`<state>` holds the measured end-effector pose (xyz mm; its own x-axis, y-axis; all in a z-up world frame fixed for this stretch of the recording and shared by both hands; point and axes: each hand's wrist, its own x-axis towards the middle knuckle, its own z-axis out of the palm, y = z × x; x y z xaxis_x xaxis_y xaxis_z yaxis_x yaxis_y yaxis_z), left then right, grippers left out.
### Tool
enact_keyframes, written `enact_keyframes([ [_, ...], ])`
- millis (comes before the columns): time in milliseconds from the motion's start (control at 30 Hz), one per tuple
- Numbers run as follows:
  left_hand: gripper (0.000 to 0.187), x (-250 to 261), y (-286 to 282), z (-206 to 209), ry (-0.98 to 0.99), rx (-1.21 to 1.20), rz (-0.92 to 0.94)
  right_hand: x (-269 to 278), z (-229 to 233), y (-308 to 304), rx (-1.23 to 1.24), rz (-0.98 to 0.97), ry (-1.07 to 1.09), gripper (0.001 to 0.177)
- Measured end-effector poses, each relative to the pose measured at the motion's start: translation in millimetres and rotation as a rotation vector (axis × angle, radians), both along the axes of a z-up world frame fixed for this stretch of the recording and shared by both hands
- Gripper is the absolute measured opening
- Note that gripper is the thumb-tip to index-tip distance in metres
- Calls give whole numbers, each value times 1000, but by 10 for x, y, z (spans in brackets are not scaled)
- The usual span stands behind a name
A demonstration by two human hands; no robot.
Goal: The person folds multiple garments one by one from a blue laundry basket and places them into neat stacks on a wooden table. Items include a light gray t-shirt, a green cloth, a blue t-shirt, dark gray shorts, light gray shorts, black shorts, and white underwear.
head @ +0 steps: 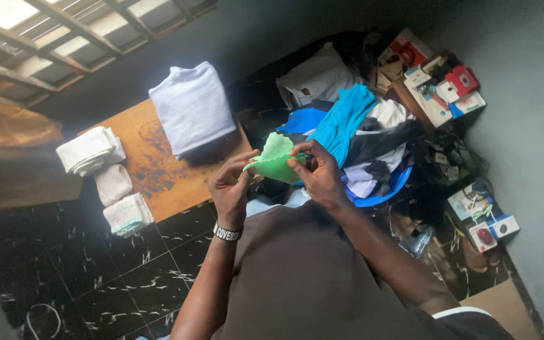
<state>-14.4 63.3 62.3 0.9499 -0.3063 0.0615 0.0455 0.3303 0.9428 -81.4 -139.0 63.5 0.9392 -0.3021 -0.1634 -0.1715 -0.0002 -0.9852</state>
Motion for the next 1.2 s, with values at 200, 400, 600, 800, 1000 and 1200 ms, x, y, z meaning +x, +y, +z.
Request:
enact_keyframes([
  [200, 11, -68, 328, 69, 148, -45, 44, 105, 315, 308, -134, 75, -213, 19],
  [400, 11, -80, 767, 39, 65, 71, 6, 350, 589, 640, -365, 421, -411, 39],
  [600, 12, -96, 1272, 67, -39, 240, 54, 481, 657, 1147, -370, 597, -206, 21],
  [800, 28, 30, 1728, 77, 309, 15, 170, 539, 702, 1644, -510, 721, -341, 21],
  [1000, 26, 100, 2232, -36, 544, -98, -111, 614, 682, 2090, -512, 736, -343, 16],
  [1200, 15, 55, 2439, -100, 311, -111, 16, 635, 733, 2461, -554, 677, -365, 16],
])
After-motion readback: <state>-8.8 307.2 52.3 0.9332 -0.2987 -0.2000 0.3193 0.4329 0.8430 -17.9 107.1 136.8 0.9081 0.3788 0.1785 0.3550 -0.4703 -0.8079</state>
